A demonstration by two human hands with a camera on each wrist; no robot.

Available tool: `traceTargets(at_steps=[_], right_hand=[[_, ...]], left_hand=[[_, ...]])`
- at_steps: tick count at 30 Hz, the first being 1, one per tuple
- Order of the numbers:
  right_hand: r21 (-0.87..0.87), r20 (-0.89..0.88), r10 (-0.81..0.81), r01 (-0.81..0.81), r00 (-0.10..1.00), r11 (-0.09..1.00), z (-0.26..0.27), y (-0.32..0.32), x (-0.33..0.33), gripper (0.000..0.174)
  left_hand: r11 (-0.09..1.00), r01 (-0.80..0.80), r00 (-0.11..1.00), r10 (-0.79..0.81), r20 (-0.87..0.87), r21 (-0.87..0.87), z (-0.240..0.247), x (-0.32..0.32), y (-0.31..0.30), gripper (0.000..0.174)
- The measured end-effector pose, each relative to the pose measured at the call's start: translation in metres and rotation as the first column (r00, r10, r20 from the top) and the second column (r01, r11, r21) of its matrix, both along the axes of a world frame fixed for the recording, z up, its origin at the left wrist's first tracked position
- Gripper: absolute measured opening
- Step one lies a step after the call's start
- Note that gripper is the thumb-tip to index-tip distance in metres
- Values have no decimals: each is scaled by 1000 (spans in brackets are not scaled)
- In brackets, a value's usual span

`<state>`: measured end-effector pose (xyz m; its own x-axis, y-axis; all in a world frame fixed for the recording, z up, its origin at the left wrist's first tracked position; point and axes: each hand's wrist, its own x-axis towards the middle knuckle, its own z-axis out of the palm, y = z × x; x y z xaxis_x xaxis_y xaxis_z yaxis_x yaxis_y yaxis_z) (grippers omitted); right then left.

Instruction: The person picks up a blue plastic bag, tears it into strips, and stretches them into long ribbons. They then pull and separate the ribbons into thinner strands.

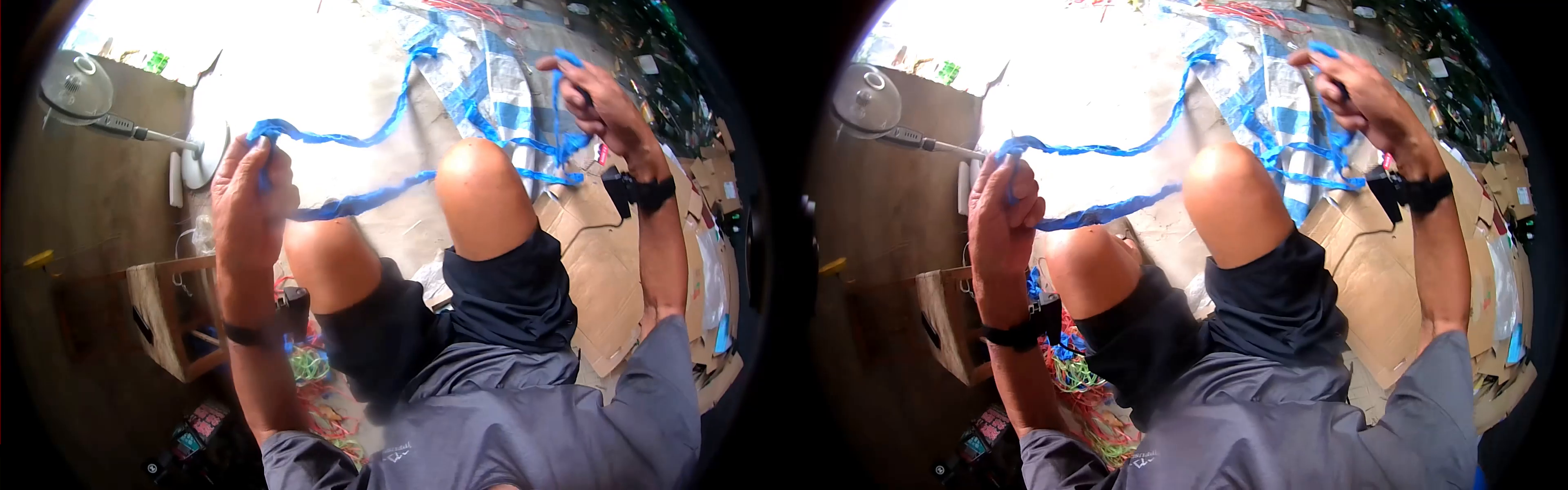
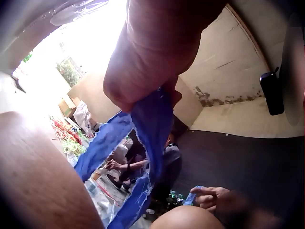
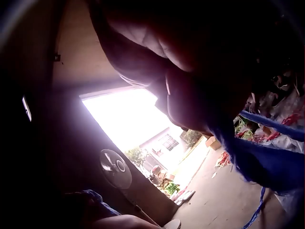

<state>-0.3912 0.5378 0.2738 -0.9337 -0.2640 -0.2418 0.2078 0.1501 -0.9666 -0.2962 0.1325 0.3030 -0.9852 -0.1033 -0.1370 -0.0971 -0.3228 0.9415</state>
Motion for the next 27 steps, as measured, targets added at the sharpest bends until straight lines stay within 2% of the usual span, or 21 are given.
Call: traceTargets(at_steps=[4,6,7,8,9,10,11,12,13,14,15,16,17,18,19,20,22,23,24,25,27], right_hand=[[153,-139,100,-78,985,985,36,-21,-14,36],[-218,68,293,-272,954,937,67,-19,-17,28],[-5,-21,244,-244,970,970,55,-23,-27,28],[204,-117,212,-186,970,961,52,-38,-30,30],[430,-250,302,-174,920,886,62,-41,-29,30],[432,-252,301,-172,920,886,58,-37,-37,30],[650,-545,561,-110,623,752,49,-34,-51,32],[784,-619,764,70,183,617,44,-36,-55,35],[755,-596,734,-85,326,650,36,-37,-58,38],[692,-719,684,32,123,722,31,-50,-58,20],[518,-654,518,-173,550,838,14,-64,-58,27],[255,-368,339,-257,866,932,3,-77,-59,36],[326,-406,357,-231,841,917,8,-89,-52,35],[276,-312,357,-276,880,921,9,-104,-46,34],[278,-288,369,-292,884,915,8,-117,-44,33],[280,-262,382,-309,886,909,9,-130,-41,33],[322,-259,439,-351,860,879,5,-153,-42,33],[306,-336,478,-386,811,870,-5,-167,-44,33],[293,-410,511,-421,755,858,-13,-176,-47,34],[293,-410,517,-429,751,855,-10,-180,-46,34],[436,-397,679,-524,618,732,-3,-183,-42,33]], left_hand=[[996,67,997,-65,-37,65,8,-3,35,10],[999,12,998,-14,63,36,-5,-9,56,10],[987,117,989,-126,73,110,-11,-12,60,10],[973,100,987,-123,100,210,-23,-17,65,9],[974,118,981,-144,130,192,-31,-21,70,12],[976,132,974,-160,160,175,-36,-23,78,18],[971,108,963,-155,220,211,-43,-27,82,18],[967,143,958,-189,216,211,-49,-29,84,18],[967,134,955,-185,234,218,-53,-32,88,17],[967,123,951,-179,251,223,-56,-33,91,17],[954,175,950,-228,213,244,-62,-32,90,17],[958,181,950,-228,212,222,-62,-33,92,16],[974,205,963,-219,155,101,-70,-36,94,16],[976,218,972,-215,97,-24,-79,-40,92,15],[950,300,954,-298,37,-83,-82,-42,88,13],[953,292,956,-290,37,-85,-86,-43,85,13],[922,284,947,-312,-72,-265,-94,-43,85,13],[940,299,949,-310,-47,-164,-76,-37,93,16],[943,291,952,-302,-45,-164,-71,-36,93,16],[951,301,954,-300,25,-73,-68,-36,92,16],[963,253,952,-266,150,97,-71,-36,88,16]])
